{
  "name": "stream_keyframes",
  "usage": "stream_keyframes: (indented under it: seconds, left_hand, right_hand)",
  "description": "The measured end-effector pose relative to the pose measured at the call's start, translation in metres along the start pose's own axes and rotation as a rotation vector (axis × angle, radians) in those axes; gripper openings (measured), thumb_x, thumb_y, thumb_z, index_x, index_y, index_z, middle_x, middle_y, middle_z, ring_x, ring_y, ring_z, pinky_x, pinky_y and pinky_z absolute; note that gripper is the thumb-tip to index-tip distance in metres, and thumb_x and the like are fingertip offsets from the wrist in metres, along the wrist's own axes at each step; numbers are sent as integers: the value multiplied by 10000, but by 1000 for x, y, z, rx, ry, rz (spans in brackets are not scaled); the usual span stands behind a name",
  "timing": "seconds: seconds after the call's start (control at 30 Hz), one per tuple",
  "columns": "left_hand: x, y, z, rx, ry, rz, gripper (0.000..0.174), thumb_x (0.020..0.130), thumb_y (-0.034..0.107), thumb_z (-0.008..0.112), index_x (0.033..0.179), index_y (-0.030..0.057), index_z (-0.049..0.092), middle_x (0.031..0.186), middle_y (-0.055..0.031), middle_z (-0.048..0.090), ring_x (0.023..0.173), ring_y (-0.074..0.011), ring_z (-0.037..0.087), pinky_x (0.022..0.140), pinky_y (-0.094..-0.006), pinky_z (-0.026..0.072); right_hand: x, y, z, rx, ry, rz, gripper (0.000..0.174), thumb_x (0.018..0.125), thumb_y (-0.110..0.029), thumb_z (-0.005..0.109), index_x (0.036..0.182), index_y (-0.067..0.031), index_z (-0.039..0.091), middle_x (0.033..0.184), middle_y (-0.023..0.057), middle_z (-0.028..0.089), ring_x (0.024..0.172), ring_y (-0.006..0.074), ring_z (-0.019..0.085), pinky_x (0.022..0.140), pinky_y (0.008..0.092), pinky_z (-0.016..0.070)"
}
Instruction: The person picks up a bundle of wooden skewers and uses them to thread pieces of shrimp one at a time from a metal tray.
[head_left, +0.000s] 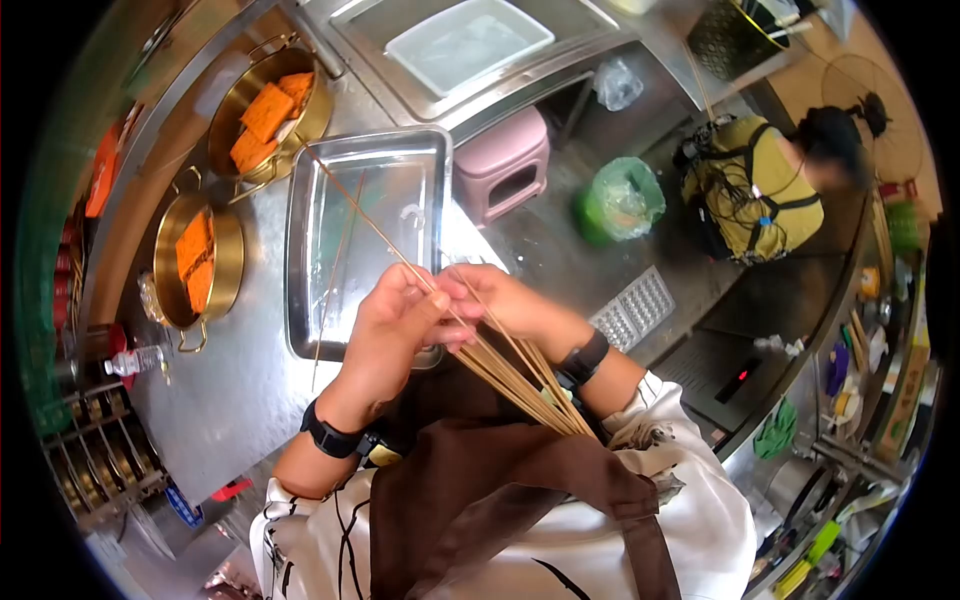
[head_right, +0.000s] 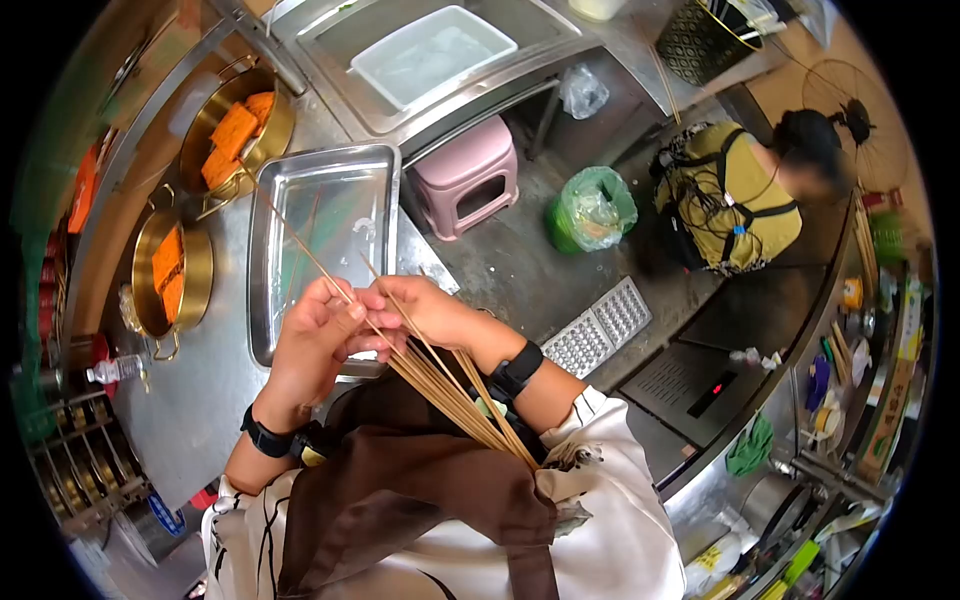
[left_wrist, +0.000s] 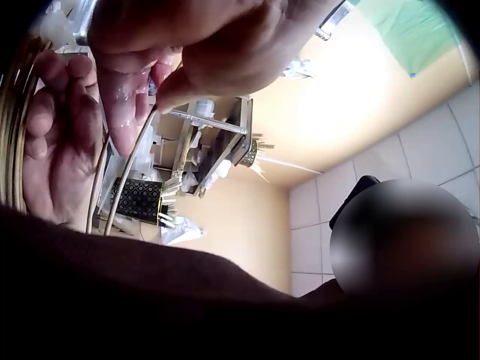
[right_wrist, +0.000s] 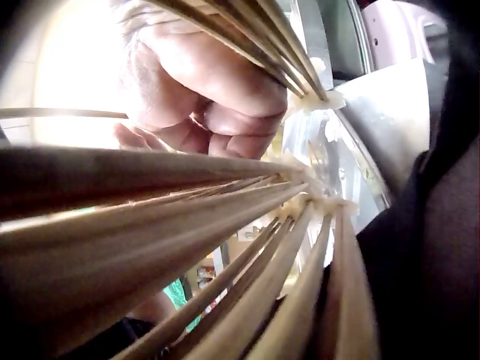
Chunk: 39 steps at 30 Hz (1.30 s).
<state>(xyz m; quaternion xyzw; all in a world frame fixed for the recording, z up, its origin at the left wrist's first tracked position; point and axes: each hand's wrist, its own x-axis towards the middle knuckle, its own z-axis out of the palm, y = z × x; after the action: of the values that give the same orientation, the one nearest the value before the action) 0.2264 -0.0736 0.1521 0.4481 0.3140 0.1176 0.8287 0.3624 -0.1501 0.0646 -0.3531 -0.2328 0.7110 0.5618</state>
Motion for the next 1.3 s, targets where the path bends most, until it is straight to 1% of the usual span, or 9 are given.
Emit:
stream_keyframes:
  seconds: [0.1,0.13,0.63,0.7,0.77,0.83,0.97,1.13,1.3]
  left_hand:
    - [2,-11,6,82,-42,-16,41,904,24,522,927,29,488,947,-104,575,881,-196,632,742,-286,553]
    - [3,-16,7,98,-76,-63,44,896,22,535,917,28,496,942,-101,578,861,-187,633,740,-282,552]
    - [11,-23,4,159,-289,-269,166,869,39,590,1004,28,494,915,-124,633,824,-224,662,743,-317,557]
    - [14,-11,5,146,-228,-240,185,884,88,586,1033,32,491,946,-128,624,815,-228,660,735,-318,558]
    - [20,-2,-2,113,-146,-173,188,918,161,545,1037,26,492,960,-129,616,809,-230,655,696,-319,557]
    - [30,1,-15,28,211,-10,209,949,206,484,1051,23,491,941,-124,615,798,-224,645,670,-326,547]
    - [45,6,-48,-71,350,232,222,964,215,448,1054,21,507,914,-109,617,774,-203,631,666,-328,538]
    - [41,7,-52,138,264,94,204,949,176,469,965,7,582,856,-89,635,750,-160,617,630,-275,507]
    - [28,-16,-25,220,-58,-146,171,924,126,509,933,-13,610,872,-121,660,707,-161,644,589,-245,519]
  right_hand:
    - [7,11,-13,-246,36,-137,106,897,-94,529,971,-21,545,719,21,592,546,110,576,533,225,479]
    - [1,1,-12,-123,17,26,133,933,-127,476,966,-20,550,851,51,595,729,108,566,623,237,481]
    - [1,6,-15,-214,67,-91,141,920,-129,518,1005,-17,524,810,67,606,651,116,568,544,239,472]
    - [3,9,-13,-402,111,-207,158,919,-146,525,1010,-16,524,808,67,605,635,117,565,539,244,472]
    - [-4,-3,-3,30,94,14,168,916,-155,525,1009,-15,520,820,84,617,620,137,595,531,236,478]
    - [-3,-10,-1,-75,66,20,150,917,-144,502,992,-15,511,840,121,634,612,171,630,508,227,480]
    - [0,-6,-6,-55,-19,25,133,917,-143,484,967,-20,499,861,158,644,631,203,652,493,219,479]
    - [5,-8,-6,-63,-32,39,140,924,-151,471,964,-19,499,866,168,650,646,212,659,494,221,477]
    - [11,4,-13,-115,58,0,164,939,-171,478,974,-15,512,695,37,564,519,118,535,489,222,433]
